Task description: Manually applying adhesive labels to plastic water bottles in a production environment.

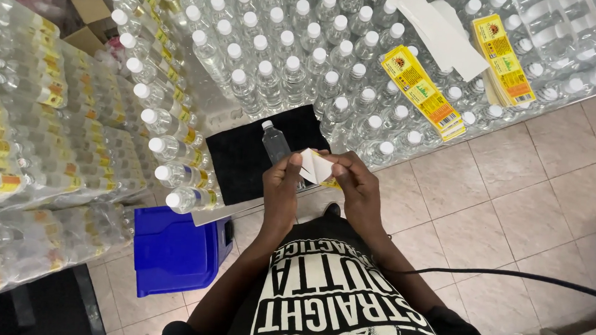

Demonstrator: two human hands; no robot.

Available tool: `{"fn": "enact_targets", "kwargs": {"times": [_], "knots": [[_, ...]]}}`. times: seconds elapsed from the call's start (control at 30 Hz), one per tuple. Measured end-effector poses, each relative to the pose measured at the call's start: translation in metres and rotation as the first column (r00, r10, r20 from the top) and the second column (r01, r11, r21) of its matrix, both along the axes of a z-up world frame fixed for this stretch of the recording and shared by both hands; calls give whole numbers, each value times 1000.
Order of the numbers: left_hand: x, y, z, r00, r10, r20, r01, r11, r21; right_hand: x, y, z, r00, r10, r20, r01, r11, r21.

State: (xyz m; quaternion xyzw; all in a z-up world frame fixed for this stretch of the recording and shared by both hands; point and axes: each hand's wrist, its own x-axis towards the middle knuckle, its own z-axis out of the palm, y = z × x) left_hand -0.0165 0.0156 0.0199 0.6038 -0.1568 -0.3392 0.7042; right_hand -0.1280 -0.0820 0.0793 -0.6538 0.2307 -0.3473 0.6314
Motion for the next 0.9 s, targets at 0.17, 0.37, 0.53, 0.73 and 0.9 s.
{"fn": "enact_targets", "kwargs": {"times": [0.17, 0.37, 0.53, 0.73, 0.9], "knots": [[8, -9, 8, 955, 33, -295, -39, 999, -15, -15, -16, -44, 998, -58, -7, 58, 975, 214], [37, -21, 4, 873, 14, -487, -102, 983, -154, -45, -38, -30, 933, -354, 59, 302, 865, 401], [70, -81, -10, 907, -4, -421, -44, 994, -105, -127, -75, -5, 716, -650, 253, 531, 743, 406], [45, -264, 26, 918, -200, -343, 152, 975, -162, -250, -93, 15, 326, -824, 463, 710, 537, 456], [55, -412, -29, 976, -95, -194, 92, 995, -23, -283, -80, 32, 340, -876, 342, 807, 458, 372]]}}
